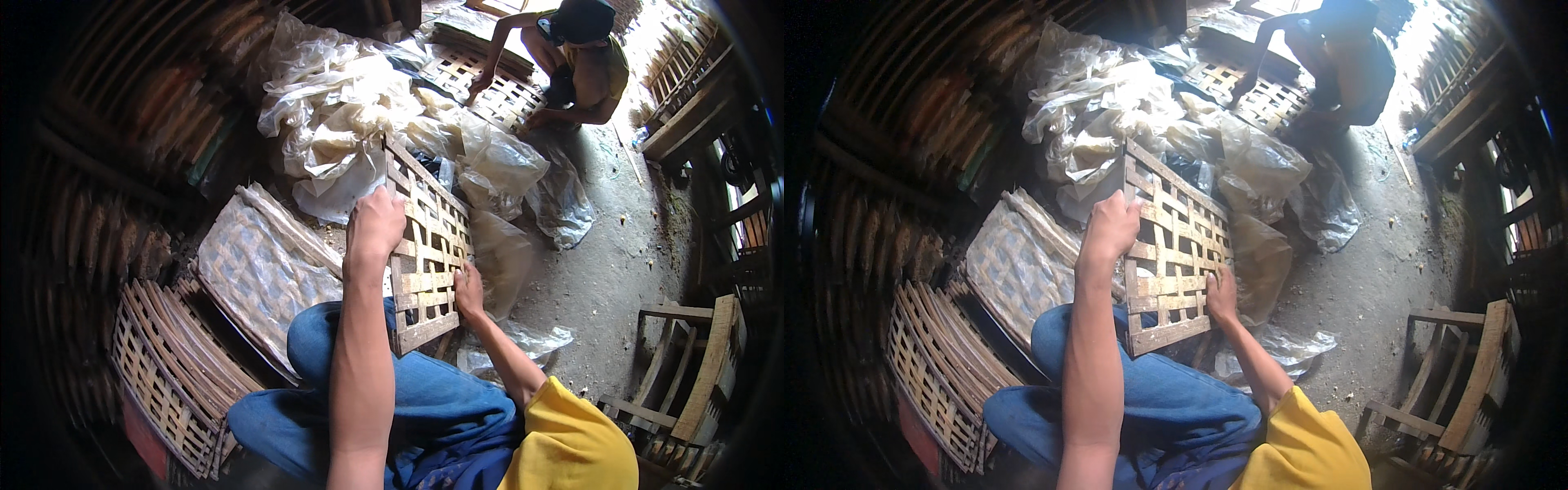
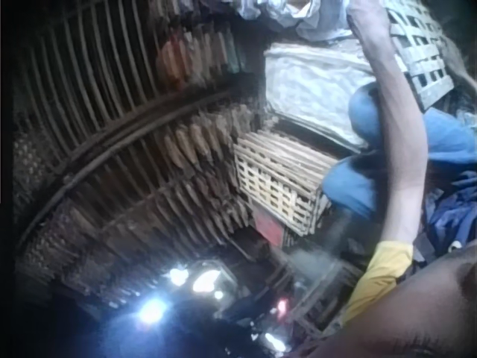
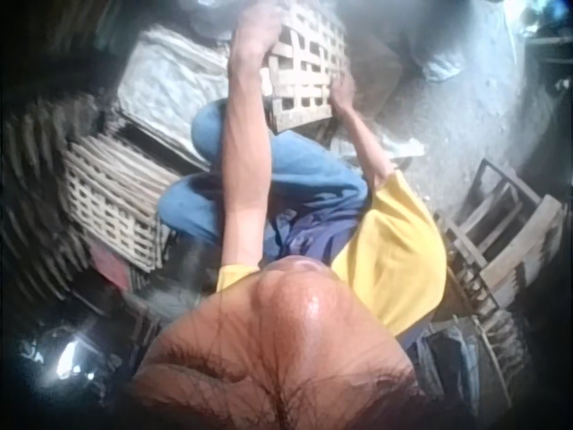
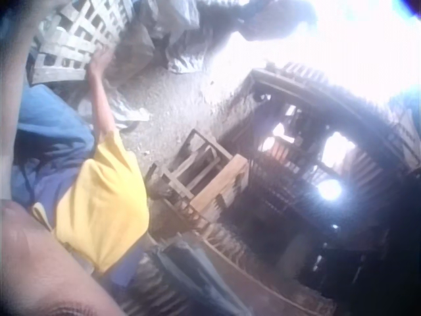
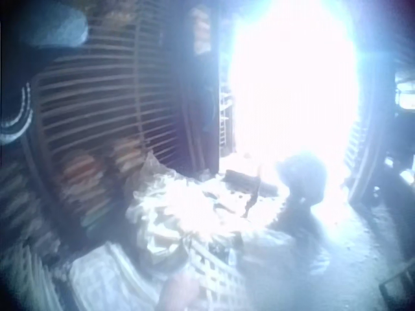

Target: The person assembles a wooden lattice by hand, inserting thin wooden strips into a grid frame. They repeatedly adjust and align the strips, then place the completed lattice onto a stack of similar items.

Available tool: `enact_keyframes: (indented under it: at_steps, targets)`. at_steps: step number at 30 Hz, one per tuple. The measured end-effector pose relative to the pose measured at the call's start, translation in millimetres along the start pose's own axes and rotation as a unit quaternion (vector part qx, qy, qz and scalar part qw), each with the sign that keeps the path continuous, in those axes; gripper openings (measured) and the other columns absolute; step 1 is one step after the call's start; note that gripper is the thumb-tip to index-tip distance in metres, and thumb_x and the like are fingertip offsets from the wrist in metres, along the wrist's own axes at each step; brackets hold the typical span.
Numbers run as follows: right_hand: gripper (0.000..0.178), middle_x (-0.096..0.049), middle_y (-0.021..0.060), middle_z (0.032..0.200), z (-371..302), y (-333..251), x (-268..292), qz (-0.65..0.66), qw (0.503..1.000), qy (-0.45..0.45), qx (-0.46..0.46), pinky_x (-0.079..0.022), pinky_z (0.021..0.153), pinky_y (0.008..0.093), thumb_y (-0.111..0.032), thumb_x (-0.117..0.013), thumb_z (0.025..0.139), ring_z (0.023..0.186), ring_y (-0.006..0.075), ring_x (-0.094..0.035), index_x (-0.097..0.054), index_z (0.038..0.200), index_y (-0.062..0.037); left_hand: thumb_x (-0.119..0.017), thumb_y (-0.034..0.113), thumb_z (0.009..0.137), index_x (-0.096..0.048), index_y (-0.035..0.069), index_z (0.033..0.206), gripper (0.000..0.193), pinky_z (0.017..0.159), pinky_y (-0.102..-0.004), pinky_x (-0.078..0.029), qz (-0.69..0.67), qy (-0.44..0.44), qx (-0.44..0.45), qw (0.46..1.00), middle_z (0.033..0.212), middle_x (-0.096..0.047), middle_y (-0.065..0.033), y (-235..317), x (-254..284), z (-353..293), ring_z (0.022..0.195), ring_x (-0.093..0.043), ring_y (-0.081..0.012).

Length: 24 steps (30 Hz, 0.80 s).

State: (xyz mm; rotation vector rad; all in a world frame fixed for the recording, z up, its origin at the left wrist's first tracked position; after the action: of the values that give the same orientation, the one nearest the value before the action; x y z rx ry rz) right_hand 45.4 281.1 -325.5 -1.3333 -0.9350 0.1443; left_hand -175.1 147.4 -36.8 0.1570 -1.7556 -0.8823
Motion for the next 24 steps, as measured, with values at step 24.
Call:
enact_keyframes:
  at_steps: [24]
  targets:
    - [0.071, -0.02, 0.025, 0.166, -23.8, -13.6, -3.4, -0.07, 0.977, -0.199, -0.025, -0.015, 0.125, 0.0448, -0.045, -0.038, 0.106, 0.155, 0.0357, -0.016, -0.024, 0.159, -0.0001, -0.059, 0.034, 0.097, -0.062, -0.005, 0.106, 0.04, 0.092, -0.0535, -0.049, -0.008, 0.013, 0.021, 1.0, 0.106, -0.066, -0.0351, -18.7, -0.2, 0.7, 0.106, -0.062, -0.0513]
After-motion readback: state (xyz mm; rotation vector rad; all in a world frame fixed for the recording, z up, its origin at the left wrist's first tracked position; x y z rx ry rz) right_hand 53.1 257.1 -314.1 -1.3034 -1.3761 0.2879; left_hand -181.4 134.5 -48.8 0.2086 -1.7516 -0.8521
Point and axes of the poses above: each hand's wrist, its own z-axis towards the middle knuckle, its own x-axis out of the back of the hand, y = z × x, the point moved 6 cm from there along z, towards the middle knuckle
